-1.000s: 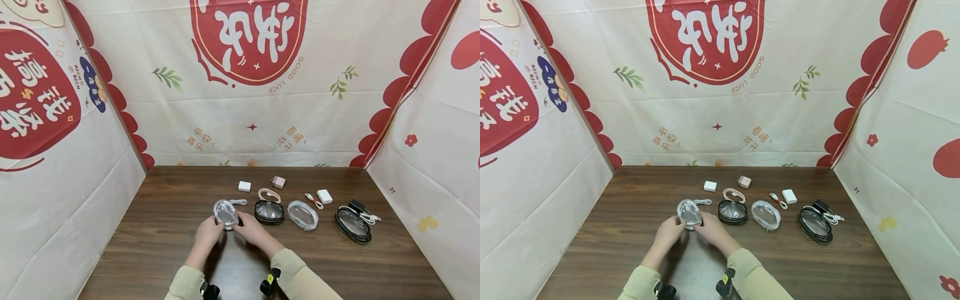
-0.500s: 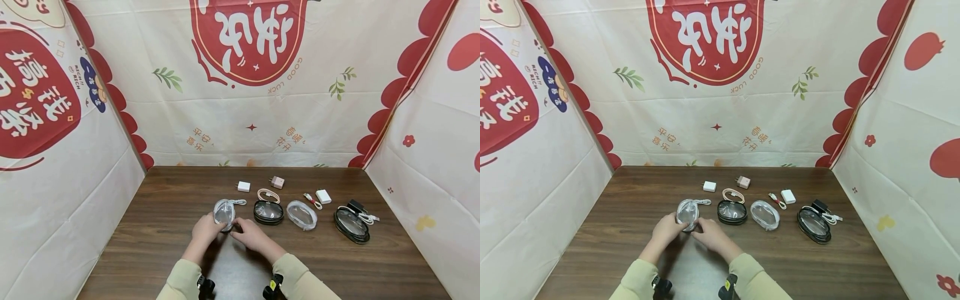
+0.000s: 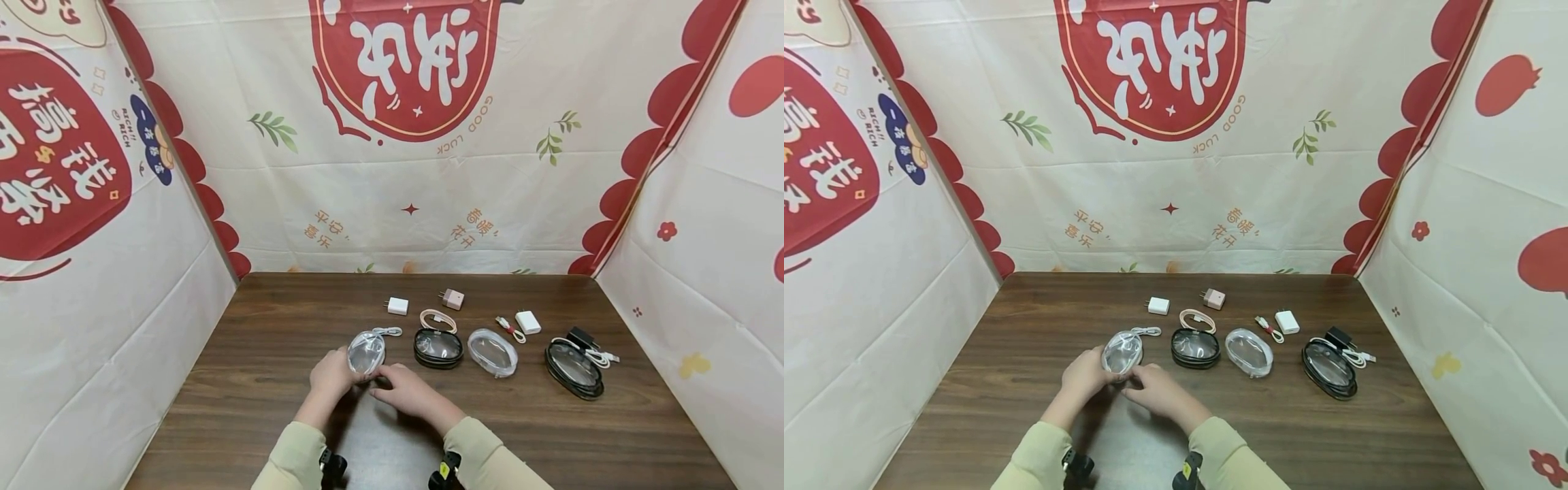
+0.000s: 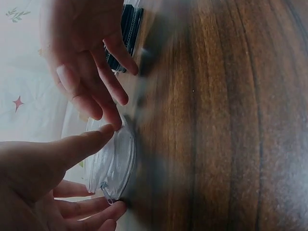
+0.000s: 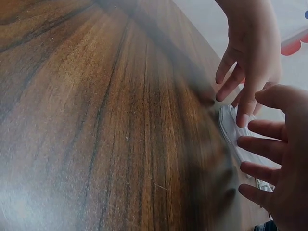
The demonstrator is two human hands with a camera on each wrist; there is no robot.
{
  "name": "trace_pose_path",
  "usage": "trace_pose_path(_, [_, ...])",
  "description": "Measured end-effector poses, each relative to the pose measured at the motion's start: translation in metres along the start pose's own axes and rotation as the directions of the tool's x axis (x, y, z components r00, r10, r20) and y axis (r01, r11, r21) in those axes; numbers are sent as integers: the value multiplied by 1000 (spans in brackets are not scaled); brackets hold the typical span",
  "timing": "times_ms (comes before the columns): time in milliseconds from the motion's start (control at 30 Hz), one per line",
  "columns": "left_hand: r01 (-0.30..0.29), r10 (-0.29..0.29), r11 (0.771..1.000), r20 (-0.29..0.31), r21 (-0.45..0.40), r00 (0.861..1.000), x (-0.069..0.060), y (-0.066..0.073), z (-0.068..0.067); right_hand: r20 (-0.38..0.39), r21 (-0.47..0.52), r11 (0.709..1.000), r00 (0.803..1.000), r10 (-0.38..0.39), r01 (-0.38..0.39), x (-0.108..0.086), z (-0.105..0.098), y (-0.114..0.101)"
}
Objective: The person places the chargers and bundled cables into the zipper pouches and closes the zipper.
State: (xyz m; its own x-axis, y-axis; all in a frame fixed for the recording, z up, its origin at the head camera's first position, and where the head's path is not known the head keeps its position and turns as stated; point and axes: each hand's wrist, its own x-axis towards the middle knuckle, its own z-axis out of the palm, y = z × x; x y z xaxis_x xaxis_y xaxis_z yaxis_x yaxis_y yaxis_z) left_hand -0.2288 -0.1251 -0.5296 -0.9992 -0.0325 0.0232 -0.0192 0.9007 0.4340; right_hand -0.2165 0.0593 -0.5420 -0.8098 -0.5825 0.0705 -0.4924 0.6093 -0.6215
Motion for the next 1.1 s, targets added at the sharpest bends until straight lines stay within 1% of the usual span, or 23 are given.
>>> trace_pose_path(133, [-14,14,1000,3,-24,1000,1,-4,-1,31,-37,999,999,-31,32,-1,0,-1])
trace_pose_path(200, [-21,22,999,18,-47,1000,2,-8,-2,48,-55,997,998,-50,52,-2,-1,-2])
trace_pose_path(300, [-49,52,995,44,-82,998,2,-14,-5,65,-44,997,996,-64,67,-3,-3,-3])
trace_pose_path(367, [-73,80,992,64,-107,995,2,-17,-7,55,-38,996,995,-80,82,-4,-5,-3])
trace_pose_path(433, [-97,108,986,81,-133,991,2,-21,-10,29,-48,995,996,-87,88,-3,-7,-1])
trace_pose_path(500, [-113,131,980,99,-165,986,2,-23,-12,-1,-81,992,995,-96,96,-2,-9,1])
trace_pose_path(567, [-123,148,973,116,-197,982,3,-25,-14,-13,-140,985,994,-104,101,0,-11,3])
trace_pose_path(633, [-134,166,966,130,-223,977,4,-26,-15,1,-205,973,994,-109,107,2,-12,4])
trace_pose_path(767, [-148,188,958,150,-246,971,4,-28,-17,72,-310,940,989,-127,143,7,-12,4])
trace_pose_path(800, [-150,190,958,148,-246,970,4,-29,-17,89,-323,935,988,-126,148,8,-12,3])
trace_pose_path(933, [-116,150,966,138,-232,979,4,-27,-16,139,-334,929,983,-119,160,11,-12,1])
trace_pose_path(1033, [-89,114,975,115,-205,987,4,-24,-16,150,-331,931,983,-110,155,12,-12,-1])
trace_pose_path(1100, [-78,95,979,87,-189,992,4,-22,-16,153,-332,931,983,-103,149,13,-11,-2])
